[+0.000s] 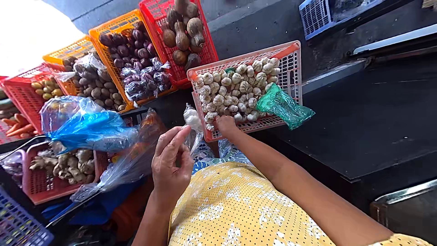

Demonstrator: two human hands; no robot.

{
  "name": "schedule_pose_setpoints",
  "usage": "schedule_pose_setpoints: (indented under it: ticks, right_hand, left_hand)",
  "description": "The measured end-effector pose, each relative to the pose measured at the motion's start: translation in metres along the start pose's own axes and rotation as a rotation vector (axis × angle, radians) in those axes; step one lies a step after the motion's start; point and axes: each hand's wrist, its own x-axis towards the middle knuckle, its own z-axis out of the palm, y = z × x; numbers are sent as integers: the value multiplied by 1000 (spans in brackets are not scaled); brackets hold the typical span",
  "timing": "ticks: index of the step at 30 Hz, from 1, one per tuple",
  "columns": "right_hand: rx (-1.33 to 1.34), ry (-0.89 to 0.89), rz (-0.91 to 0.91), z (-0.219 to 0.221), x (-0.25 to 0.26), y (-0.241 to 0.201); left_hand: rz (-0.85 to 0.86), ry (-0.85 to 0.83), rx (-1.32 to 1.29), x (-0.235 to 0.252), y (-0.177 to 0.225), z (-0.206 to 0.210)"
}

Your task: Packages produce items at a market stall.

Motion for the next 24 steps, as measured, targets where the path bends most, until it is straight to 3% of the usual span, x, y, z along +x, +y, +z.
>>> schedule_pose_setpoints:
  ticks: [6,15,24]
  right_hand:
    - [79,30,67,-4,3,3]
    - [369,124,115,10,11,29]
    - [411,-43,248,-7,3,8]
  left_hand:
    - [73,-55,32,30,-20,38]
    - [-123,-152,123,47,-74,89]
    - [-121,-163,135,48,-86,89]
